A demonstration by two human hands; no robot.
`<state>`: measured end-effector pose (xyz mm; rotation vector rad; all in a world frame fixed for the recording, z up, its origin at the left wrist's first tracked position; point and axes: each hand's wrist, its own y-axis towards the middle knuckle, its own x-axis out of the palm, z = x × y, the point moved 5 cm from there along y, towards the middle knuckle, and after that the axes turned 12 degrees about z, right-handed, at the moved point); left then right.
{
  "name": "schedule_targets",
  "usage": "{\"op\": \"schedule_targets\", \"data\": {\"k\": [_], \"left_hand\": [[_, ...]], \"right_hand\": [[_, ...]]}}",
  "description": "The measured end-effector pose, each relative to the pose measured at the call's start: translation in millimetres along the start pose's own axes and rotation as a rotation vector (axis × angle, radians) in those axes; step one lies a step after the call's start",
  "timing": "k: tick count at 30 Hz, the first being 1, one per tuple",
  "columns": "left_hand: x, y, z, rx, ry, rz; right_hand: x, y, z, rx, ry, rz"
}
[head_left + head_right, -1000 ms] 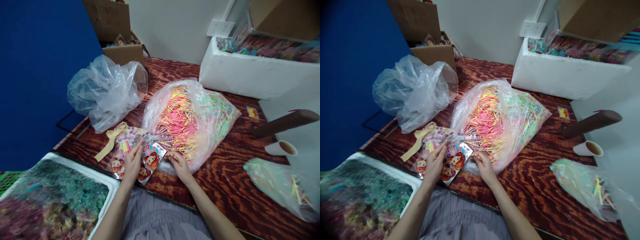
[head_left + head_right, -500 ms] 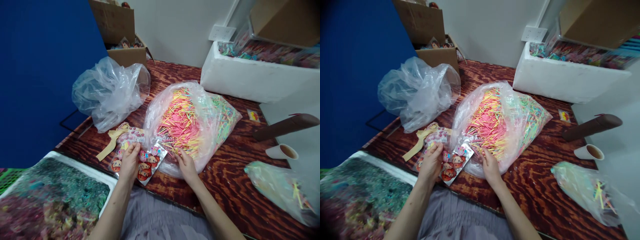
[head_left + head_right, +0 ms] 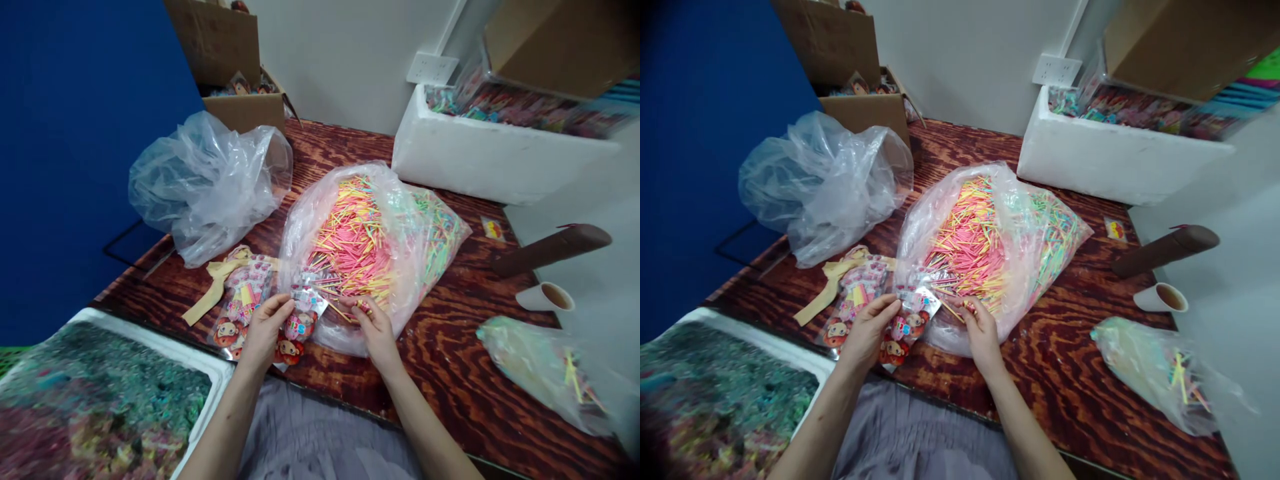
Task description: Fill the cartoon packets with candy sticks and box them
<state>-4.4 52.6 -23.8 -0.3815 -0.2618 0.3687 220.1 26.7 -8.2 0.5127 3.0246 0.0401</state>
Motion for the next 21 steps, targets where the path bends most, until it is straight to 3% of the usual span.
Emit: {"op": "schedule_targets", "data": {"k": [4, 10, 16, 21], "left_hand": [[4.2, -4, 7, 0.063, -0.007, -0.074], [3.2, -11, 5, 0.038, 0.030, -0.050], [5.9, -15, 6, 0.061, 0.104, -0.109], [-2.6, -11, 0, 0.038, 0.089, -0.051]], "right_hand": [[6, -6, -9, -0.018, 0.029, -0.036], [14, -10, -14, -0.018, 0.023, -0.075], [17, -13, -9, -0.006, 0.034, -0.101], [18, -12, -8, -0.007, 0.025, -0.115]]}}
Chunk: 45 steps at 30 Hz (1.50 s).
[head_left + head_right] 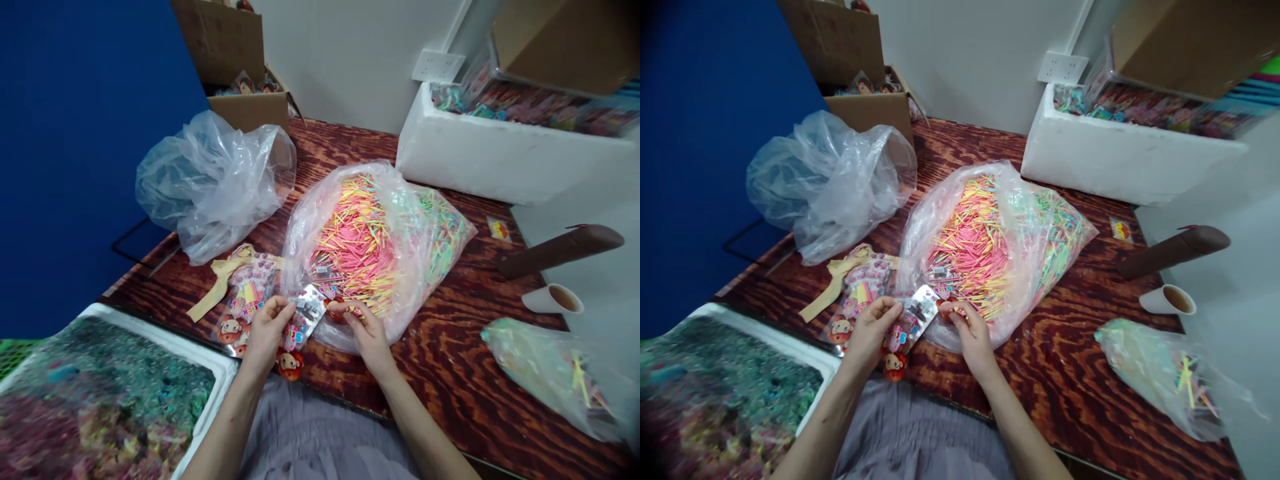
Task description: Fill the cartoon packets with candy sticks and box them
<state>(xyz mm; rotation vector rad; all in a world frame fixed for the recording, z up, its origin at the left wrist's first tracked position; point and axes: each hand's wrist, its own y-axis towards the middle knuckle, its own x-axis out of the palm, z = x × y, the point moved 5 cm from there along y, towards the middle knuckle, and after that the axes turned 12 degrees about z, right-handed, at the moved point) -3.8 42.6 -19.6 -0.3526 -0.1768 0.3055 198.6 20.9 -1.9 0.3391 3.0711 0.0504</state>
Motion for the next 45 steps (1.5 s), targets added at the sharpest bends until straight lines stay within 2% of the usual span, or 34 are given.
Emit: {"op": "schedule_targets", "data": {"k": [5, 10, 14, 18, 21, 27, 30, 34, 36, 41, 45], "left_hand": [[-4.9, 2, -5, 0.097, 0.100, 0.019], [4.7, -5, 0, 0.199, 0.249, -0.081], [14.1, -14, 5, 0.233, 0.318, -0.176], [19.4, -19, 7, 0.255, 0.331, -0.207], [21.5, -21, 8, 0.236, 0.292, -0.220], [18.7, -22, 7, 0.151, 0.219, -0.210], [17.4, -22, 6, 0.191, 0.222, -0.180], [18.0, -22, 5, 0.244, 0.200, -0.170], [17.0, -22, 5, 0.220, 0.160, -0.175], [9.5, -21, 6, 0.153, 0.095, -0.123], [6.9, -24, 6, 0.099, 0.019, -0.104]], "right_hand": [[1, 0, -1, -0.004, 0.035, 0.008], [3, 5, -4, 0.013, 0.099, 0.002], [7, 20, -10, 0.189, 0.390, 0.053], [22, 39, -23, 0.389, 0.758, 0.067], [35, 48, -30, 0.438, 0.835, 0.020], [43, 36, -27, 0.401, 0.557, -0.042], [41, 27, -27, 0.377, 0.395, -0.055], [48, 13, -37, 0.310, 0.205, -0.237], [50, 9, -43, 0.261, 0.156, -0.265], [44, 3, -54, 0.042, 0.031, -0.082], [54, -4, -61, -0.192, -0.218, -0.174]]}}
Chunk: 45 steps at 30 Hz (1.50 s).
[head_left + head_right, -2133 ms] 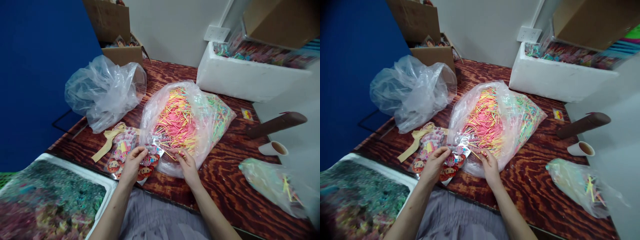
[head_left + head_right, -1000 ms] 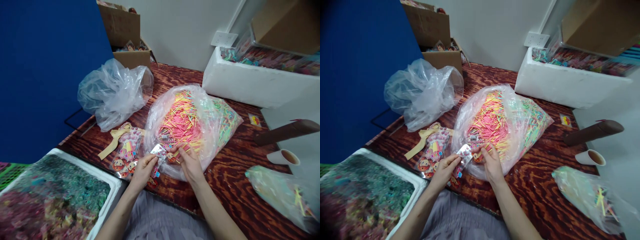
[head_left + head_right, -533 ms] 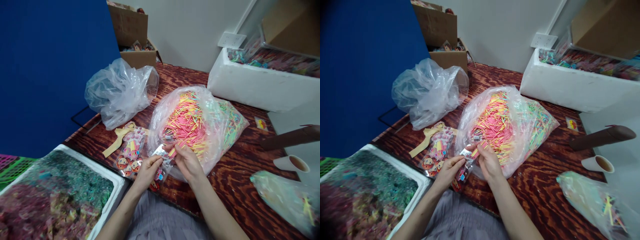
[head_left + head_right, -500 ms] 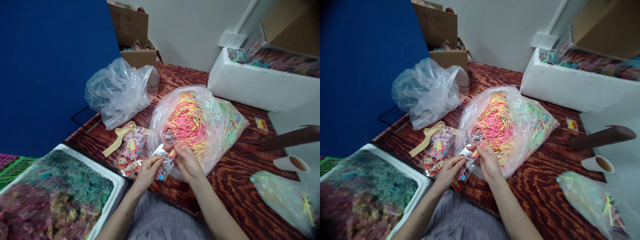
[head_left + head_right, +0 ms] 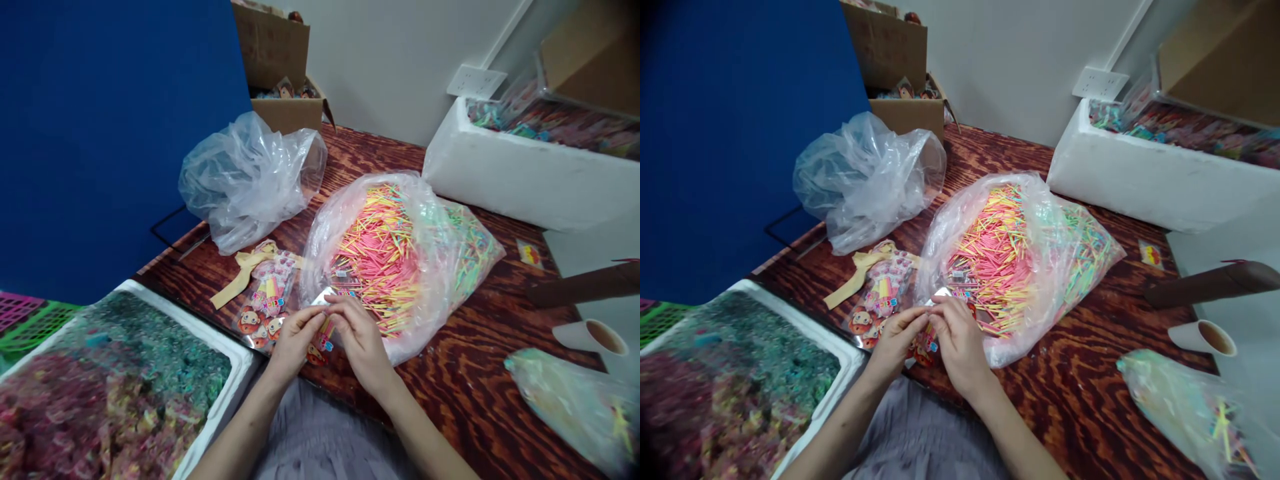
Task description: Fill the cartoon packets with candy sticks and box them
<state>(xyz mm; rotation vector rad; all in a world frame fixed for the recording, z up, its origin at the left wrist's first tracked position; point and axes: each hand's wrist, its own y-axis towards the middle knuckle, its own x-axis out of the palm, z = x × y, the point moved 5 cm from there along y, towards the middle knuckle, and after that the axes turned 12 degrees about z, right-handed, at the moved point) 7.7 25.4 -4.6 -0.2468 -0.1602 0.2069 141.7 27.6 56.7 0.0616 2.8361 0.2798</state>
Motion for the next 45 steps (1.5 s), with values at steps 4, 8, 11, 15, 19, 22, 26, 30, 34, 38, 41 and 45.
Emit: {"op": "schedule_targets", "data": {"k": [4, 8, 11, 15, 19, 22, 26, 30, 34, 38, 41, 45], "left_hand": [[-10.1, -3, -5, -0.095, -0.101, 0.026], [-47.2, 14, 6, -0.037, -0.110, 0.214], [-79.0, 40, 20, 0.170, 0.070, 0.437], [-89.4, 73, 25, 0.534, 0.591, 0.696], [-78.5, 97, 16, 0.662, 0.763, 0.706], [-74.2, 104, 21, 0.713, 0.807, 0.662], [-66.8, 82, 36, 0.751, 0.843, 0.676], [-32.2, 42, 28, 0.685, 0.672, 0.364], [3.4, 20, -5, 0.321, 0.472, 0.067], [20.9, 20, -22, 0.022, 0.194, 0.036], [28.7, 25, -26, -0.155, -0.039, 0.029], [26.0, 31, -23, -0.115, -0.061, 0.037]], "right_hand": [[3, -3, 1, 0.056, 0.101, 0.012], [-5, -7, 23, 0.223, 0.206, 0.127], [-10, -6, 46, 0.184, 0.028, 0.138], [-15, -4, 74, 0.058, -0.279, 0.197], [-8, 1, 83, -0.051, -0.475, 0.222], [-1, 7, 80, -0.127, -0.597, 0.218], [-6, 10, 81, -0.146, -0.638, 0.244], [-17, 3, 86, -0.123, -0.681, 0.198], [-16, -7, 84, -0.172, -0.709, 0.054], [-16, -15, 69, -0.186, -0.719, 0.148], [-6, -26, 44, -0.269, -0.692, 0.122], [7, -38, 13, -0.289, -0.542, -0.071]]}}
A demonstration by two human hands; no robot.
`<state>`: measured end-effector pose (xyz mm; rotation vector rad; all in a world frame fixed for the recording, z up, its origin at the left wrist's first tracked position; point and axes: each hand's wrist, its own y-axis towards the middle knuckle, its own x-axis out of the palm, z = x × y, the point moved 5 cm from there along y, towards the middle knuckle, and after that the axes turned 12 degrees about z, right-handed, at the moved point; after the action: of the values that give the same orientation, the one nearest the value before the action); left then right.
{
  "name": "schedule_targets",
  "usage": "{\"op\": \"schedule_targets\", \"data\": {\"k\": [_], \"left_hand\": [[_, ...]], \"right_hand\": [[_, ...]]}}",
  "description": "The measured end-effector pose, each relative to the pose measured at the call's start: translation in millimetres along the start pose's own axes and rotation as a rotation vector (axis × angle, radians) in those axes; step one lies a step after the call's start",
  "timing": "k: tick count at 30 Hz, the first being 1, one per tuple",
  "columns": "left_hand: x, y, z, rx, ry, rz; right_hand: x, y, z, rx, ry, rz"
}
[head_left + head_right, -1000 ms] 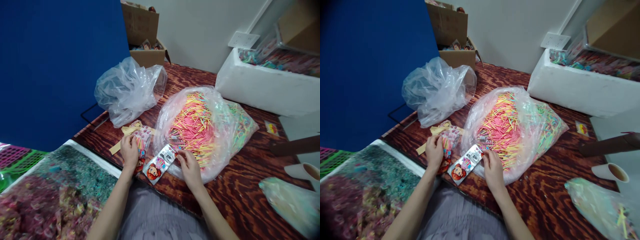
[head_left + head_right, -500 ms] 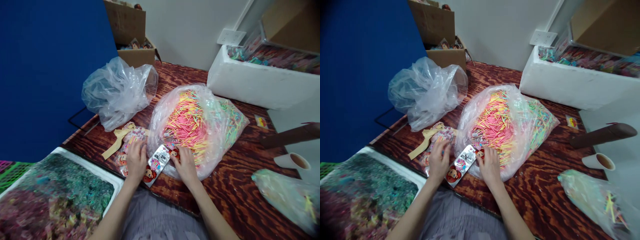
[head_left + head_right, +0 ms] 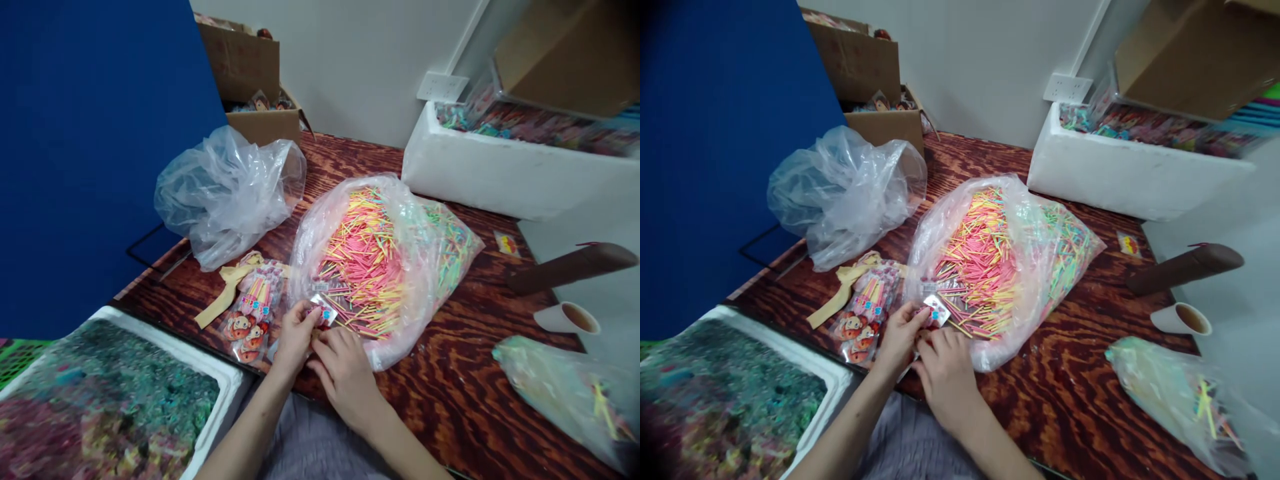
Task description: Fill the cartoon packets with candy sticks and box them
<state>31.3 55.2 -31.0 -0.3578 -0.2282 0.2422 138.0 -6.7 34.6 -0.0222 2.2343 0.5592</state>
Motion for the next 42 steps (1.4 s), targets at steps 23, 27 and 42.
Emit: {"op": "schedule_targets", "data": {"k": [23, 27, 42], "left_hand": [[0.2, -32, 22, 0.346, 0.487, -0.179], [-1.7, -30, 22, 0.366, 0.483, -0.222], [-6.0, -7, 19, 0.383, 0.530, -0.196]], "right_hand": [[-5, 27, 56, 0.505, 0.518, 0.202], [-6, 28, 55, 0.473, 0.461, 0.263], [51, 162, 114, -0.013, -0.735, -0.023]]}}
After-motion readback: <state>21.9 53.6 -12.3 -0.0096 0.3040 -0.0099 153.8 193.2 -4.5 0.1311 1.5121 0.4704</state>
